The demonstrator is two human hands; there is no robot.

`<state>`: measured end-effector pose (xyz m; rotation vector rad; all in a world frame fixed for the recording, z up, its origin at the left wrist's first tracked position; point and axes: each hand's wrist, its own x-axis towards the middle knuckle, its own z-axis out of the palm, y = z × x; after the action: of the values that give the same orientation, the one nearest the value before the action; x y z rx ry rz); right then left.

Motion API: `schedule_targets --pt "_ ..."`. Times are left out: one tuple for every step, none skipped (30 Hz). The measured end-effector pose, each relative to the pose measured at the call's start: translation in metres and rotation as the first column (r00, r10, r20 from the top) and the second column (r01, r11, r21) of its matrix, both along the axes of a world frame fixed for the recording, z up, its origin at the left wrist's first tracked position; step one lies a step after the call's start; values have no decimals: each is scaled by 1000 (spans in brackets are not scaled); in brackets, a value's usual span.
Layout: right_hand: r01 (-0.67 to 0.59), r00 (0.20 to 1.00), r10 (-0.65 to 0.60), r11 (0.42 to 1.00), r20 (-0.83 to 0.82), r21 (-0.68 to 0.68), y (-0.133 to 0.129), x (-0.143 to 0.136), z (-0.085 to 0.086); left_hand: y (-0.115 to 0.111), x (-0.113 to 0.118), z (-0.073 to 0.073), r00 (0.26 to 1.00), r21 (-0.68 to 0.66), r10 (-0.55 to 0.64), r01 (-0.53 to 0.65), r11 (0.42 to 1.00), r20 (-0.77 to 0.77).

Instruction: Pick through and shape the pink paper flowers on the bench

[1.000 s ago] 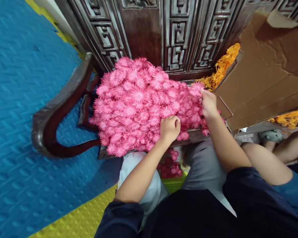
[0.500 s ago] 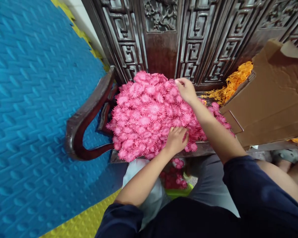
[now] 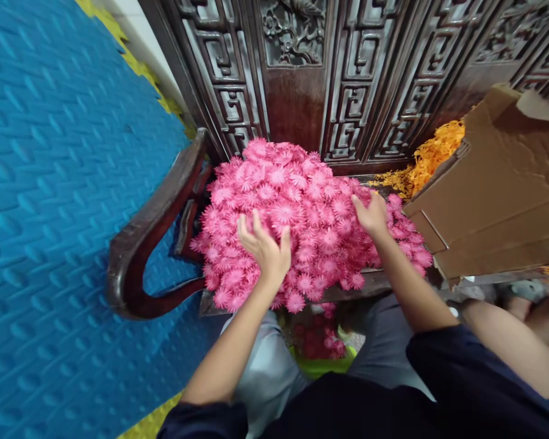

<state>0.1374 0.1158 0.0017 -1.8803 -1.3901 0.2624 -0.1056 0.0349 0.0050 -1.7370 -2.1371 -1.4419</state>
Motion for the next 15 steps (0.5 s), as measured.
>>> schedule_targets --pt "88 996 -87 996 -23 13 -10 9 -11 -7 -5 -6 998 -36 33 -31 999 59" --pt "143 989 -141 989 -54 38 -20 16 -21 -13 -10 -11 995 -67 48 -43 997 84" --pt "189 980 -184 980 -75 61 -28 22 -31 -19 -14 -16 997 -88 31 -25 996 70" --pt "207 975 -201 976 -92 62 -35 26 -40 -22 -17 -19 999 -110 13 -8 994 49" --pt "222 970 -216 974 -113 50 -38 27 -48 -23 -19 -22 1000 -132 -2 5 991 26" --pt "224 966 -219 974 -140 20 -39 25 -54 -20 -19 -24 1000 -157 -9 10 988 12" --pt "212 961 -212 977 -178 -18 -38 21 -58 -15 -19 -26 1000 -187 -3 5 982 11" --pt "184 955 -192 981 -227 -55 -33 14 -60 -8 -17 -28 1000 -219 11 -5 976 27" --pt "138 947 -155 987 -283 -79 -26 6 -61 0 -14 -29 999 -249 17 -4 969 49" --pt "79 938 -102 994 -331 -80 -18 -4 -60 9 -10 -29 997 -271 34 -14 962 72" --pt "29 931 -49 998 -362 -61 -9 -14 -57 18 -6 -29 994 -282 53 -26 959 90" --pt "-22 928 11 999 -372 -25 0 -25 -54 26 -2 -28 992 -282 70 -39 959 102" --pt "-66 929 71 998 -365 26 10 -36 -50 34 2 -26 991 -275 83 -50 960 110" --pt "-95 930 114 993 -350 72 20 -46 -45 42 6 -24 989 -262 92 -59 963 115" --pt "-130 933 161 985 -321 114 29 -56 -41 49 9 -21 988 -249 96 -64 966 120"
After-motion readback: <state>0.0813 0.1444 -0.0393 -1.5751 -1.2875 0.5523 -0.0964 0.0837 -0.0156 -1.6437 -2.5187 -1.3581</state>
